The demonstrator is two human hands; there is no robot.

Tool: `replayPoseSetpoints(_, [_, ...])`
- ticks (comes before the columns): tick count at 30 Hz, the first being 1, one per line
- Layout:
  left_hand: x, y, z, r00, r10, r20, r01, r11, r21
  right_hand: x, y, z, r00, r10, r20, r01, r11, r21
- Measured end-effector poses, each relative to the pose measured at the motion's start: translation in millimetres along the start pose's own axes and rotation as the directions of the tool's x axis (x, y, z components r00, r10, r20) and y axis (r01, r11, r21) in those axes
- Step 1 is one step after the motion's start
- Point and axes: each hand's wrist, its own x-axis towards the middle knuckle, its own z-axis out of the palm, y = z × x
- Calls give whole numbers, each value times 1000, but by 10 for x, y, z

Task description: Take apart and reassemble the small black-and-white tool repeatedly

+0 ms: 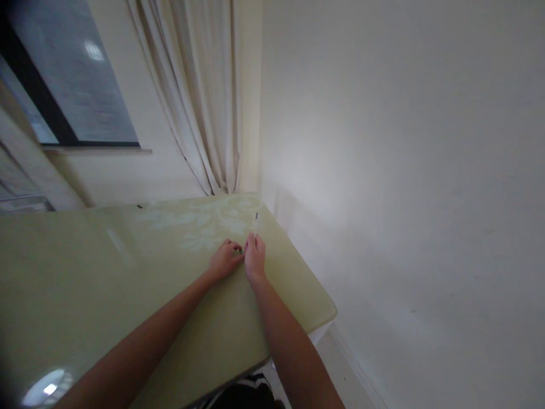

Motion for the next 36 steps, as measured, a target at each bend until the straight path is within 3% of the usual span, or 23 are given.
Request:
replayPoseSetpoints(3, [-188,-128,-196,999,29,-17,-30,998,-64,-75,-47,23,998,-30,58,41,982,-186])
replayPoseSetpoints(6, [-529,-321,-431,989,79,-123,-98,982,-160,-202,-103,102,969,18,248,70,936,-345])
replayPoseSetpoints(8, [-798,-446,-572,980,100,-173,-130,977,-169,-311,-135,181,915,85,394,64,934,-351])
replayPoseSetpoints(10, [-1026,-538,-676,968,100,-232,-140,977,-162,-423,-163,258,833,133,537,36,955,-293])
replayPoseSetpoints(12, [-1162,-587,-732,949,79,-304,-131,979,-155,-516,-181,313,754,156,638,-15,975,-221])
replayPoseSetpoints(14, [-1201,-599,-745,931,65,-359,-123,982,-142,-575,-183,341,713,167,681,-70,983,-168])
replayPoseSetpoints(17, [-1171,-584,-716,919,76,-388,-126,987,-105,-599,-157,346,717,167,677,-107,986,-130])
replayPoseSetpoints(24, [-1187,-529,-668,921,99,-378,-121,992,-35,-566,-109,340,753,102,650,8,986,-164])
replayPoseSetpoints(29, [-1179,-522,-662,930,130,-344,-155,987,-44,-544,-100,315,788,105,607,-4,986,-166])
replayPoseSetpoints(36, [-1175,-534,-657,931,142,-335,-173,983,-62,-515,-134,281,790,140,596,-45,984,-171])
